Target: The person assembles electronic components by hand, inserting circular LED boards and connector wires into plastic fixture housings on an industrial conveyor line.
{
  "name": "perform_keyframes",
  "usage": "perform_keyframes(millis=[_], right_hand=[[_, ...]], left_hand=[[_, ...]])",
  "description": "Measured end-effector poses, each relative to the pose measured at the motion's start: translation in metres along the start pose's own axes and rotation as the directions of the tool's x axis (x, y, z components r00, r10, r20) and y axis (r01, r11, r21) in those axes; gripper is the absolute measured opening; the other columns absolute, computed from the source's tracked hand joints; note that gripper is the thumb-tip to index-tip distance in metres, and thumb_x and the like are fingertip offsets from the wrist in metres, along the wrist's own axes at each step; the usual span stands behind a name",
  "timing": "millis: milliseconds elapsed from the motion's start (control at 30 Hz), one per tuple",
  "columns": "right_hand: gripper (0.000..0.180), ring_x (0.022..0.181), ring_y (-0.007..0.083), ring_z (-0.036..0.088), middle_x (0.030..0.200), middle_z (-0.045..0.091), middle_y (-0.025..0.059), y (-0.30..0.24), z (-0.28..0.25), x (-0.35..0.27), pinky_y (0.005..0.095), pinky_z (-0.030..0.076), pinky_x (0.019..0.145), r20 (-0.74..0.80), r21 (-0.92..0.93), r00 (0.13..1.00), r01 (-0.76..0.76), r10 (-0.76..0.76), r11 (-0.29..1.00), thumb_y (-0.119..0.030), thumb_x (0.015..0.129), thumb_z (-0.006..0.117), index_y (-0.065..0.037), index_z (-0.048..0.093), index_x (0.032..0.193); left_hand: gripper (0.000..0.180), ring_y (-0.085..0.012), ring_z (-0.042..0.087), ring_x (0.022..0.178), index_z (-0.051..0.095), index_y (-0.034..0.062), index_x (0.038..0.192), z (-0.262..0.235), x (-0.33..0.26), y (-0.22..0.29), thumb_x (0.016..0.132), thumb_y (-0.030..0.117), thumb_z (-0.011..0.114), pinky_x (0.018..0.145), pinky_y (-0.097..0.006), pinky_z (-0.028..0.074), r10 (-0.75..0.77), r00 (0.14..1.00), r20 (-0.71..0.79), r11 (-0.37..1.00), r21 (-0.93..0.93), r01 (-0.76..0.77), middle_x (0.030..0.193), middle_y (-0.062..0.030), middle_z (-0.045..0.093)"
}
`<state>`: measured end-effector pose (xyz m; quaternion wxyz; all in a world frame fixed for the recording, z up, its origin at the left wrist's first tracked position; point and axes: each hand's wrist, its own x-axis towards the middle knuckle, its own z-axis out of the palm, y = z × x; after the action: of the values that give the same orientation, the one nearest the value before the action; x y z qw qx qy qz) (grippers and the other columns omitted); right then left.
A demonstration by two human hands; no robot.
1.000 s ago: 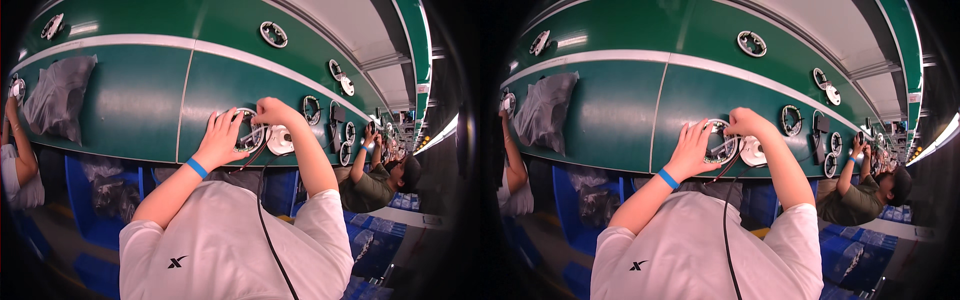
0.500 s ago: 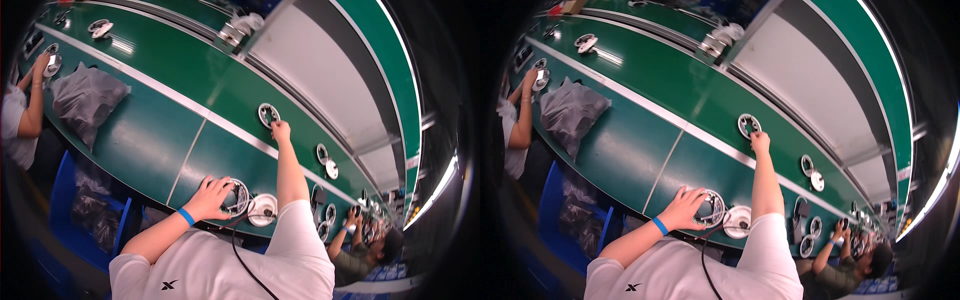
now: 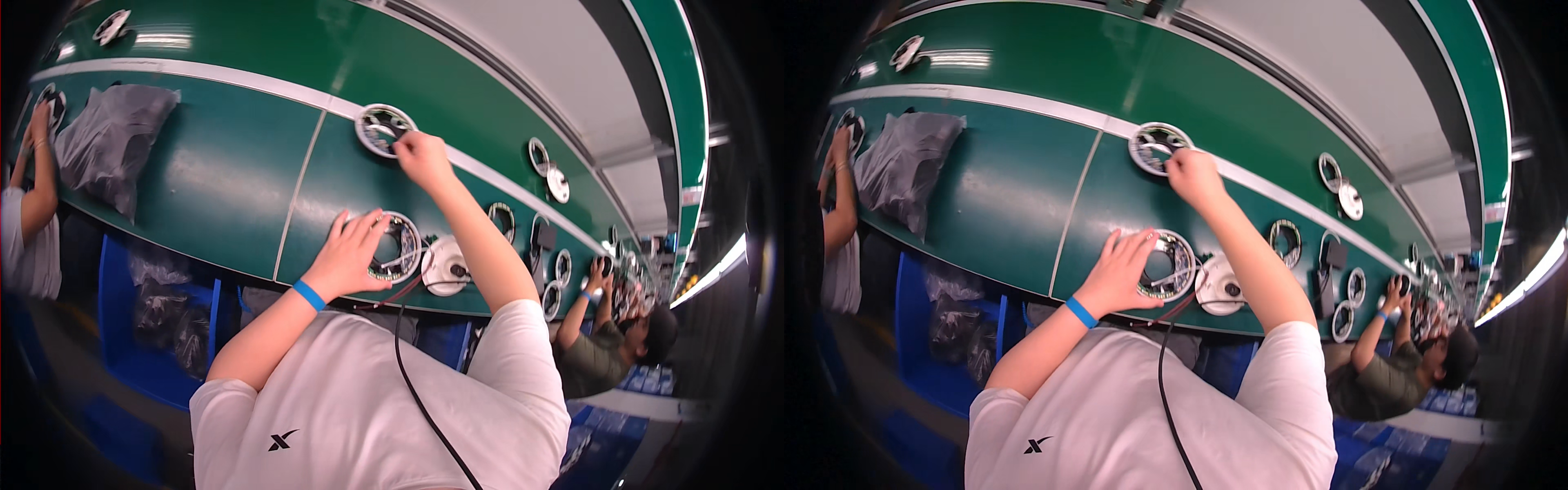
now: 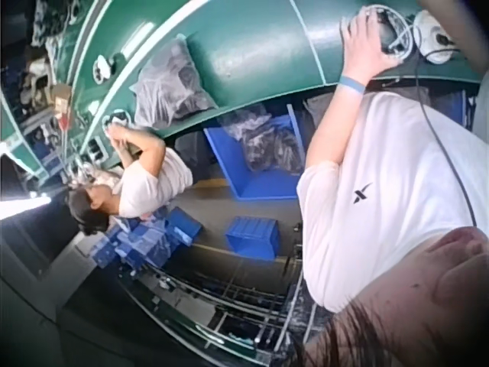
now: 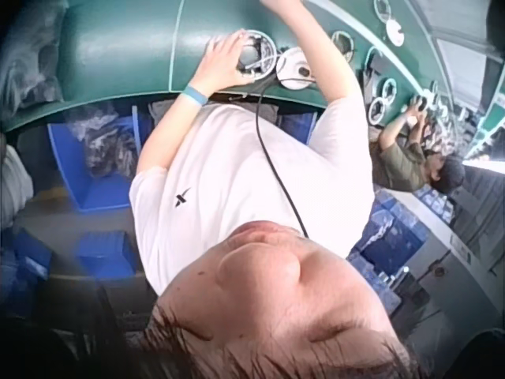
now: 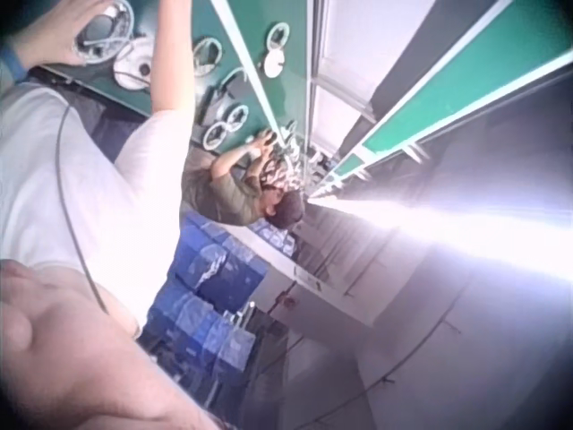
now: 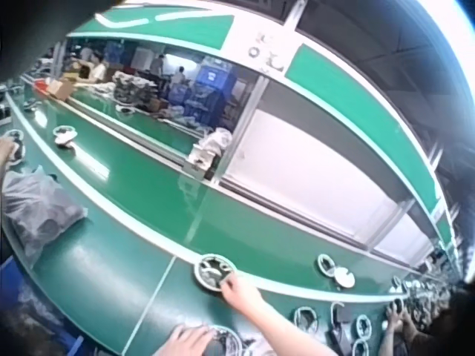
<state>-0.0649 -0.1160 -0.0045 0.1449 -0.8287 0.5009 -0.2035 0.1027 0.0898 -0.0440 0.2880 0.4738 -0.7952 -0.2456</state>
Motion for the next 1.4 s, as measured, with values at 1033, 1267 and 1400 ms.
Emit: perform_keyframes(millis=[1033, 1267, 1400], right_hand=[[0.017, 0.083, 0.0226, 0.06, 0.079, 0.064, 0.0001, -0.058, -0.056, -0.19, 0.0385, 0.044, 0.076, 0.198, -0.104, 0.884, 0.448, -0.423, 0.888, -0.009, 0.076, 0.081, -0.01, 0.074, 0.091], [0.016, 0.07, 0.0235, 0.061, 0.077, 0.067, 0.0082, -0.045, -0.058, -0.2, 0.037, 0.045, 0.065, 0.077, 0.092, 0.995, 0.059, -0.066, 0.994, -0.001, 0.085, 0.076, -0.002, 0.071, 0.1], [0.015, 0.072, 0.0228, 0.065, 0.08, 0.069, 0.0093, -0.043, -0.059, -0.206, 0.0351, 0.049, 0.068, 0.071, 0.161, 0.997, -0.048, 0.037, 0.986, 0.0, 0.087, 0.075, -0.002, 0.07, 0.101]], left_hand=[[0.11, -0.0353, 0.042, 0.144, 0.04, 0.0055, 0.153, 0.009, -0.009, 0.0, 0.065, 0.047, 0.091, 0.124, -0.055, 0.025, 0.039, 0.996, -0.086, 0.998, -0.047, -0.043, 0.159, -0.0169, 0.039], [0.11, -0.0333, 0.044, 0.141, 0.042, 0.0027, 0.151, 0.009, -0.009, -0.001, 0.064, 0.049, 0.091, 0.123, -0.056, 0.026, 0.061, 0.993, -0.103, 0.998, -0.016, -0.063, 0.156, -0.0193, 0.04], [0.109, -0.0362, 0.044, 0.142, 0.04, 0.0054, 0.152, 0.009, -0.008, -0.001, 0.065, 0.047, 0.091, 0.123, -0.056, 0.025, 0.055, 0.993, -0.106, 0.997, -0.045, -0.061, 0.157, -0.0176, 0.04]])
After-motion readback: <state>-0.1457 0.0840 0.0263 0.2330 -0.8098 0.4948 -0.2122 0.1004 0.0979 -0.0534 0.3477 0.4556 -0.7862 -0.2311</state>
